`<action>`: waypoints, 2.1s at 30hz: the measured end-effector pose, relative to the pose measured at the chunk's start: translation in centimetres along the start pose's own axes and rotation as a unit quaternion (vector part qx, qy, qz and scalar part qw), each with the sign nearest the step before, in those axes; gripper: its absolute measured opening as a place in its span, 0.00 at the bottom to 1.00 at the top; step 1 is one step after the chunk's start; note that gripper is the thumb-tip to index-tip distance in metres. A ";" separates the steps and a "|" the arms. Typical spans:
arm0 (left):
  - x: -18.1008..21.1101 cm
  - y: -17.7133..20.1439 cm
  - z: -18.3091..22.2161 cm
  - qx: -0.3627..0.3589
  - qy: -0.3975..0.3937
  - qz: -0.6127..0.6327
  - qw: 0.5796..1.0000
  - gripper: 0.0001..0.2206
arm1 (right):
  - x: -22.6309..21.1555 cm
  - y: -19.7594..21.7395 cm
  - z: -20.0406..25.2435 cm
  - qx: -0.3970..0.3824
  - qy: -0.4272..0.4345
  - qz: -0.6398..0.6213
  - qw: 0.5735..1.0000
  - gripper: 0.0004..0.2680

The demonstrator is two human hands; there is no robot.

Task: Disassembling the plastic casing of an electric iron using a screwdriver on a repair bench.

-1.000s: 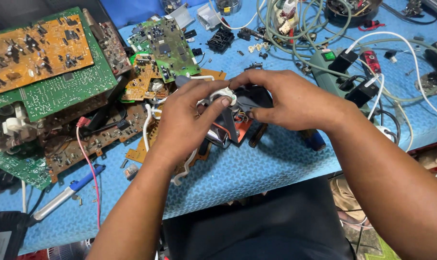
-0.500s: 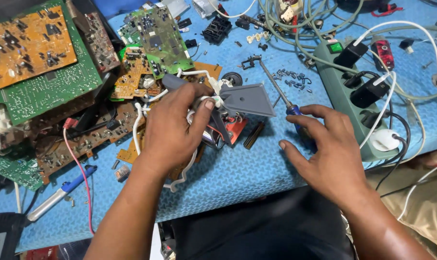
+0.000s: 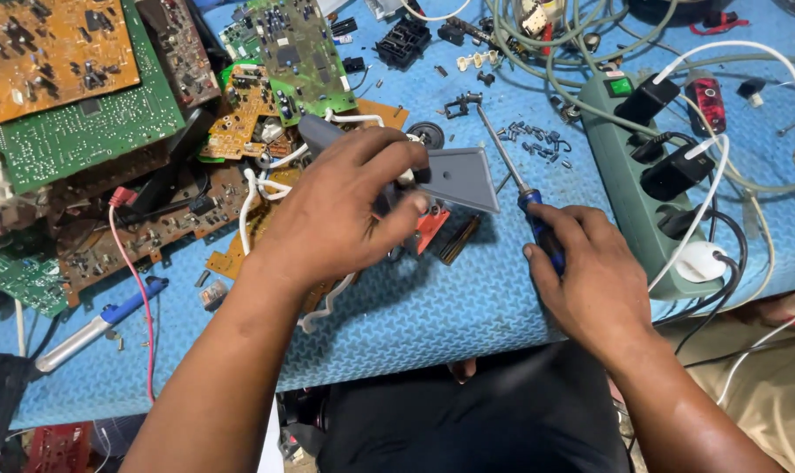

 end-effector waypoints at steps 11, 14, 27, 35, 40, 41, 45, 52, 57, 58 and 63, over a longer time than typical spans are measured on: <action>-3.5 -1.9 -1.1 -0.082 0.110 0.014 0.990 0.21 | -0.2 2.9 2.7 0.012 -0.085 -0.142 0.986 0.20; -3.3 -2.1 -1.0 -0.063 0.098 0.015 0.993 0.21 | 1.2 3.0 5.0 -0.009 -0.185 -0.145 0.972 0.21; -4.0 -2.8 -0.4 0.005 0.054 0.020 0.998 0.17 | 2.8 3.2 9.7 0.035 -0.113 -0.203 0.972 0.17; -3.9 -2.9 -0.6 0.010 0.045 0.024 0.999 0.17 | 2.3 2.9 9.1 0.041 -0.096 -0.209 0.972 0.17; -3.8 -2.8 -0.4 0.015 0.039 0.025 0.999 0.17 | 1.9 3.1 9.0 0.047 -0.093 -0.206 0.973 0.16; -3.8 -2.8 -0.5 0.014 0.039 0.024 0.999 0.17 | 1.9 3.0 8.9 0.045 -0.100 -0.201 0.973 0.17; -3.8 -3.0 -0.5 0.007 0.042 0.028 0.999 0.17 | 1.7 3.0 8.8 0.043 -0.087 -0.198 0.975 0.17; -3.9 -2.9 -0.5 0.004 0.048 0.026 0.998 0.17 | 1.9 2.8 8.3 0.025 -0.099 -0.208 0.973 0.17; -4.1 -3.0 -0.4 0.003 0.044 0.037 0.998 0.18 | 2.4 3.6 8.3 0.036 -0.124 -0.195 0.972 0.17; -4.2 -2.9 -0.4 0.005 0.046 0.036 0.998 0.18 | 2.4 3.5 8.3 0.035 -0.122 -0.194 0.973 0.17; -4.0 -2.9 -0.4 0.012 0.036 0.034 0.999 0.18 | 2.3 3.4 8.4 0.039 -0.114 -0.190 0.974 0.17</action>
Point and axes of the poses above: each hand's wrist, its own z-axis away from the middle knuckle, its own y-axis out of the back of the hand, x = y × z, the point moved 9 cm from there along -z, towards the middle knuckle, and after that the axes turned 6 degrees about -z, right-handed, at the moved point
